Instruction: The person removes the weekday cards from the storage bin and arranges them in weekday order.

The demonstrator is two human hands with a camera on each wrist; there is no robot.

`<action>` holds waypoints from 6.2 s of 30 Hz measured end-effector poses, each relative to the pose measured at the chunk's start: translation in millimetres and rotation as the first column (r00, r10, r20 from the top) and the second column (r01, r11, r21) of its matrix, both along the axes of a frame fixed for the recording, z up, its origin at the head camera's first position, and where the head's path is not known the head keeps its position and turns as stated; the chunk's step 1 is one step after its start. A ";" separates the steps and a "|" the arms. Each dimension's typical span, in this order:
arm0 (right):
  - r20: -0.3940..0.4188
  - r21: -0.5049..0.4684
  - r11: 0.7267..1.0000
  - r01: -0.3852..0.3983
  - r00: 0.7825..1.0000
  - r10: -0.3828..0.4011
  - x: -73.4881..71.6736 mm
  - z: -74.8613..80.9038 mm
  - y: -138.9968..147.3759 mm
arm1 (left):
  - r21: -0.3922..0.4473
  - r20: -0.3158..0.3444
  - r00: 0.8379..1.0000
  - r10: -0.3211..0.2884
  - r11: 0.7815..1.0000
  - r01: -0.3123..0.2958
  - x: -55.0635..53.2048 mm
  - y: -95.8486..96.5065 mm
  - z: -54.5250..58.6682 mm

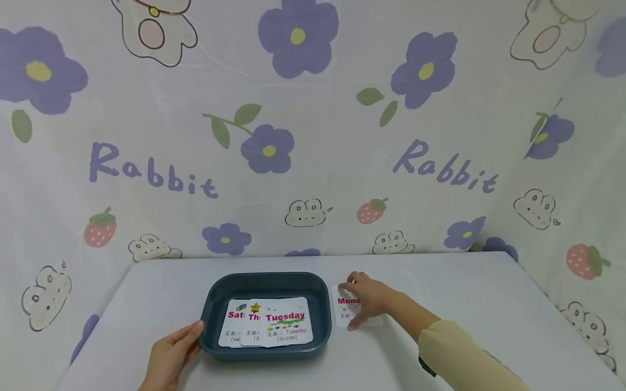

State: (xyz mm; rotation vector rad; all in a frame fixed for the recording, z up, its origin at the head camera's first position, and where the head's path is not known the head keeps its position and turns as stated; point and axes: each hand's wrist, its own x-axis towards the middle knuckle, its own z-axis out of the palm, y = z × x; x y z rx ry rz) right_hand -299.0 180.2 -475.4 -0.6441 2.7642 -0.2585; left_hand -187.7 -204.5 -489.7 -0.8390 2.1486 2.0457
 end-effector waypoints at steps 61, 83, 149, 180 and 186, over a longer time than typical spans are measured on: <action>-0.040 -0.112 0.957 -0.268 0.963 0.265 9.7 43.9 -113.7 | 0.063 -0.034 0.999 -0.023 0.998 0.025 2.1 -4.3 5.5; 0.007 -0.005 0.967 -0.254 0.967 0.254 7.5 13.7 -124.2 | 0.061 -0.036 0.999 -0.005 0.998 0.007 1.4 -2.4 2.2; 0.084 0.059 0.968 -0.245 0.967 0.239 9.8 10.2 -132.5 | 0.050 -0.040 0.999 0.001 0.999 0.001 1.7 -3.8 -1.3; 0.083 0.011 0.971 -0.237 0.968 0.236 11.6 12.3 -129.4 | 0.091 -0.067 0.998 0.004 0.996 0.002 3.2 -3.2 0.4; 0.064 0.013 0.965 -0.261 0.964 0.259 11.0 11.9 -127.7 | 0.083 -0.061 0.998 0.001 0.997 0.004 3.1 -2.6 2.4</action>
